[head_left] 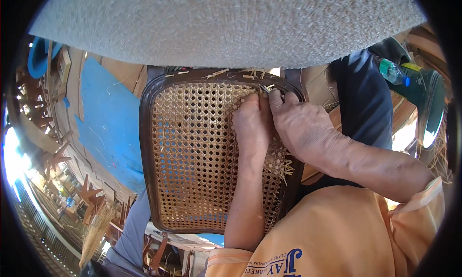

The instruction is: Trimming and securing woven cane webbing onto a wooden chair seat using a knife and pliers.

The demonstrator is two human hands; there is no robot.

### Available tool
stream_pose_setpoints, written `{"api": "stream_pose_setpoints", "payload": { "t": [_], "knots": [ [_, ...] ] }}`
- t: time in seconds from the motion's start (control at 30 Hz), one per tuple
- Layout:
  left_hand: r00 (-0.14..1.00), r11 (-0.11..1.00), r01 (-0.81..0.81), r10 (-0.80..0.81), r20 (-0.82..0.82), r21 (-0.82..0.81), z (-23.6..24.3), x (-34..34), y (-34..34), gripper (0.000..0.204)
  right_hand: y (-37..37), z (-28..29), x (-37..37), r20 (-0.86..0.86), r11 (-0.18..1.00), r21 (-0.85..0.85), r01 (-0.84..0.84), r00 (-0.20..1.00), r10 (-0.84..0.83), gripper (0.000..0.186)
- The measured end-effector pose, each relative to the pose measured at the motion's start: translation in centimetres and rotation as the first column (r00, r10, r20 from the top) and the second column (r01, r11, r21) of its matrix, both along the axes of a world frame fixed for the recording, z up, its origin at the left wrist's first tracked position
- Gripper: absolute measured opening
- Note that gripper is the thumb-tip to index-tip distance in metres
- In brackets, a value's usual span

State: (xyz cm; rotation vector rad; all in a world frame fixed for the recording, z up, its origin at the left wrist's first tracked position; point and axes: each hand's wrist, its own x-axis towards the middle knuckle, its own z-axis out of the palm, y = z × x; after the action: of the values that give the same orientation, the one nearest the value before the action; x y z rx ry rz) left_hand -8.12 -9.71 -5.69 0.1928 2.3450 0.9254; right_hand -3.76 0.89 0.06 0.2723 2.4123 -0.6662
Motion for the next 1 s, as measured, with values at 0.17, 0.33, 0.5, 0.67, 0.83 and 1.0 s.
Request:
{"api": "stream_pose_setpoints", "payload": {
  "t": [0.17,0.33,0.5,0.67,0.83,1.0],
  "knots": [
    [1.0,0.995,0.012,-0.01,-0.022,0.095,-0.3,0.1,-0.6,0.021,-0.1,0.0,-0.6,0.044,1.0,0.01,-0.012,0.999,0.012,0.037],
    [0.999,0.997,0.044,-0.045,0.011,0.056,-0.6,0.1,-0.3,0.021,1.5,-1.8,0.6,-0.043,0.999,0.017,-0.051,0.998,0.051,0.034],
    [0.983,0.999,-0.026,0.022,0.18,0.022,-0.2,-0.3,0.2,0.019,4.6,-6.6,0.8,-0.172,0.934,-0.348,0.082,0.974,-0.149,0.023],
    [0.992,0.999,-0.04,0.041,0.119,-0.011,-0.5,-0.2,-0.3,0.02,6.4,-3.8,-0.9,0.64,0.381,-0.546,0.746,0.665,-0.385,0.035],
    [0.991,0.995,-0.071,0.078,0.106,-0.068,0.2,0.1,0.5,0.024,2.5,-5.4,0.8,-0.133,0.924,-0.369,0.103,0.978,-0.162,0.027],
    [0.997,0.996,-0.068,0.067,-0.031,-0.052,-0.9,0.5,-0.3,0.024,2.6,-4.3,-1.0,-0.065,0.975,-0.22,0.021,0.997,-0.037,0.018]
  ]
}}
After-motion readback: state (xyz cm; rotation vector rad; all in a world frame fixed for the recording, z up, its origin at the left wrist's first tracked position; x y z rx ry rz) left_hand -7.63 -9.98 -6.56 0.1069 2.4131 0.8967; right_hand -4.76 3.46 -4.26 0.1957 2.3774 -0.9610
